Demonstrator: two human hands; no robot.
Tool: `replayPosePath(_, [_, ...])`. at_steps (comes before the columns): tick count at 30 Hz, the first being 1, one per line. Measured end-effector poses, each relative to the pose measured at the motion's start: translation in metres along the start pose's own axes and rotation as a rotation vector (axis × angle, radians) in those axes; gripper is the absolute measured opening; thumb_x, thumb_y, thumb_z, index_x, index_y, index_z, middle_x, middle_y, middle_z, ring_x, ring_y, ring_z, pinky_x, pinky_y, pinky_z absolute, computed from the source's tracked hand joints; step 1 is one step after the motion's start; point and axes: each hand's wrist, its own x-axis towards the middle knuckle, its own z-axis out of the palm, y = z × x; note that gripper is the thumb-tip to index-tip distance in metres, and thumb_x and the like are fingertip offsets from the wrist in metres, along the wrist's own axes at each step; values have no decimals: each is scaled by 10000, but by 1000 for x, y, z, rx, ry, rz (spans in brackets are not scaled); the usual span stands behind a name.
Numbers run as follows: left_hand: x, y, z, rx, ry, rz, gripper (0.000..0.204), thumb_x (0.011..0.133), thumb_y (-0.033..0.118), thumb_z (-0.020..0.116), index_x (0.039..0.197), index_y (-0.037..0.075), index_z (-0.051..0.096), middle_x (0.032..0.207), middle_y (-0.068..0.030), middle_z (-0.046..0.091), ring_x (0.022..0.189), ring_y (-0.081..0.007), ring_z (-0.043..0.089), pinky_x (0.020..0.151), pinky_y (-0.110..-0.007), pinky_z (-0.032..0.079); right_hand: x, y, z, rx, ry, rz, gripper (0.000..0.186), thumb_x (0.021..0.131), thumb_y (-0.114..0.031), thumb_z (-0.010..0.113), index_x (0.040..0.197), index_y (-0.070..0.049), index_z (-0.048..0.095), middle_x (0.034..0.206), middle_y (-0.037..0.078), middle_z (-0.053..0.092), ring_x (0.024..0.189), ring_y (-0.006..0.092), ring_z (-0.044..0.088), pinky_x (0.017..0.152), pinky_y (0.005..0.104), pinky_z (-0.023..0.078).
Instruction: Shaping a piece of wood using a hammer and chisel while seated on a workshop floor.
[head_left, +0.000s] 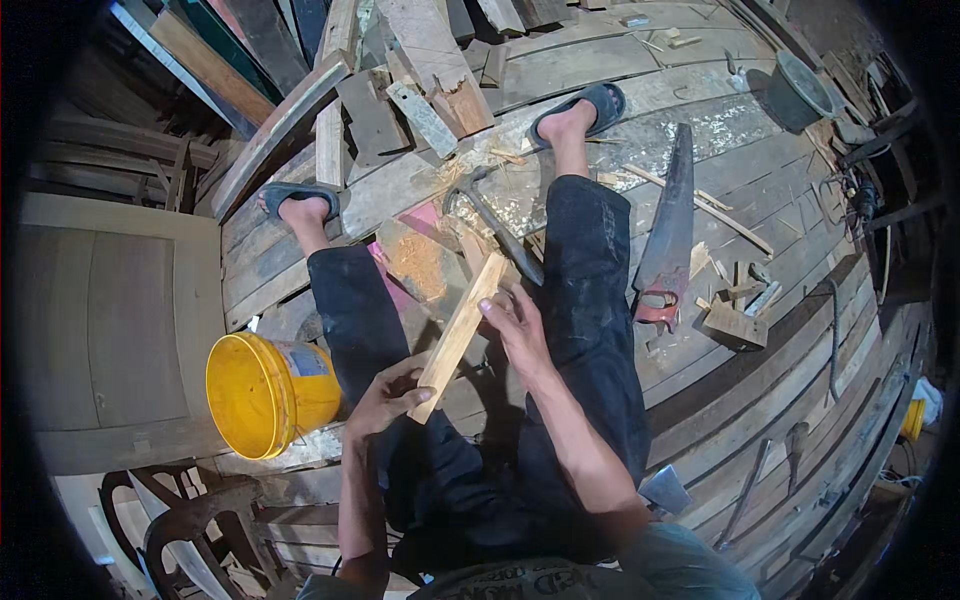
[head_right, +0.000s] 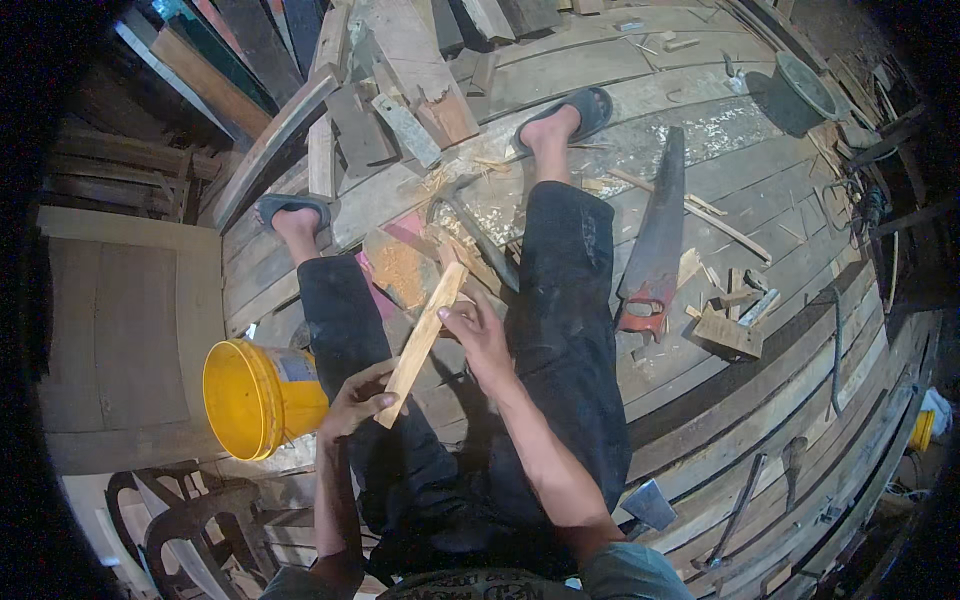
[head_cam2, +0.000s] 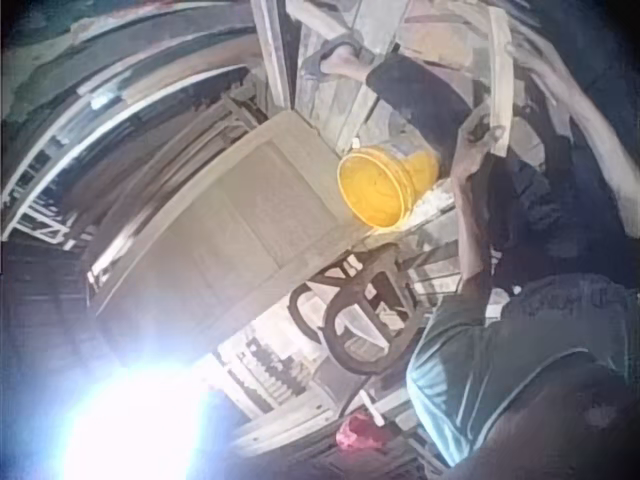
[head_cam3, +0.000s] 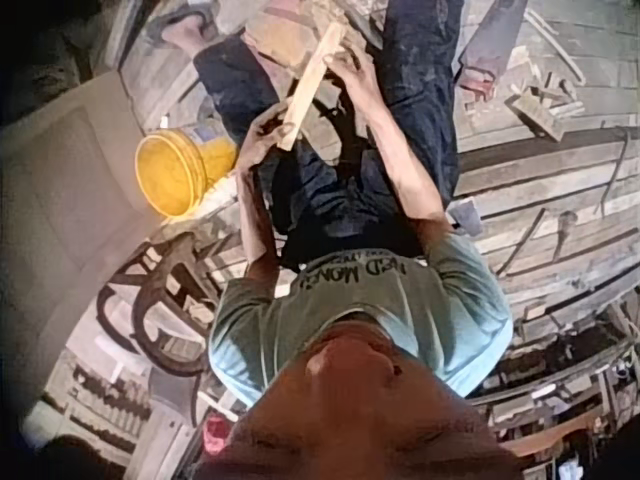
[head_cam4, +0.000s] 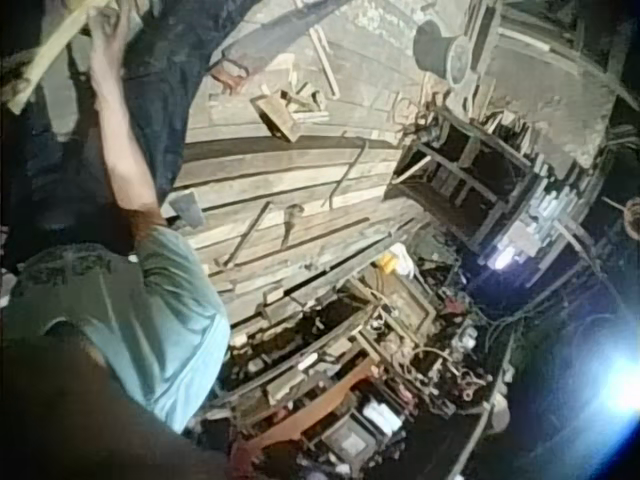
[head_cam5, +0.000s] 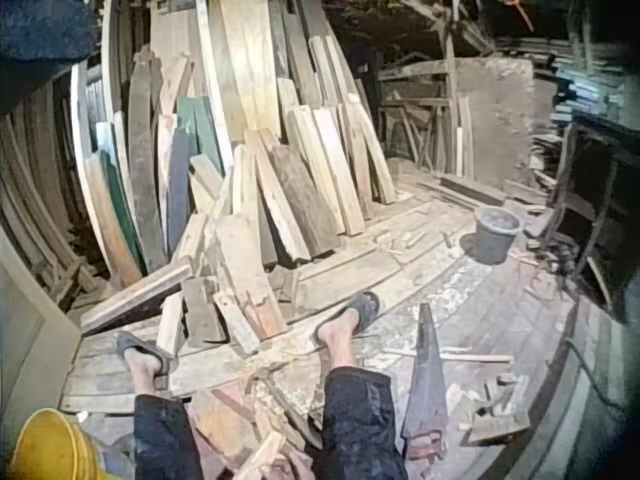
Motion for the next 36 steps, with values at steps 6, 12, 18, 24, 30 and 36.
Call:
replayPosePath(6, [-4,12,0,-47,1,59,618,834,92,685,1385,10,416,1181,-81,604,992,-160,599,878,-315,470,3,4,-6,-83,89,37,553,897,-273,637,1321,1,415,1042,92,593,1042,151,537,929,324,389])
replayPosePath(12, [-10,32,1,-90,44,99,784,769,203,729,1422,29,332,1064,-139,638,866,-228,647,813,-327,478,2,-3,-3,68,122,147,641,881,-246,649,1386,-45,310,1075,124,593,1064,200,558,910,386,419])
replayPosePath(18, [-15,32,-13,-121,69,162,660,808,112,633,1403,36,355,1105,-130,614,917,-210,621,805,-309,464,5,-1,-2,237,76,102,702,879,-187,641,1415,-65,204,1160,194,559,1096,265,558,997,482,418])
replayPosePath(24, [-16,32,-18,-129,189,284,532,854,211,597,1322,22,431,1122,-150,607,924,-225,618,824,-339,493,9,16,-8,313,70,105,568,865,-152,651,1293,-67,289,1199,175,523,1101,287,568,966,482,453])
replayPosePath(30, [-7,28,-18,-34,322,407,393,857,124,668,1200,22,506,1027,-80,614,895,-150,599,803,-289,489,17,39,-5,277,93,152,576,875,-185,656,1290,-50,280,1192,178,503,1074,297,576,955,465,462])
replayPosePath(36, [6,13,-15,292,641,454,237,825,43,693,1024,-2,570,896,-48,618,829,-129,581,757,-255,468,42,82,-36,-1064,370,-382,513,815,-189,687,1223,9,447,1070,199,552,987,346,569,823,387,485])
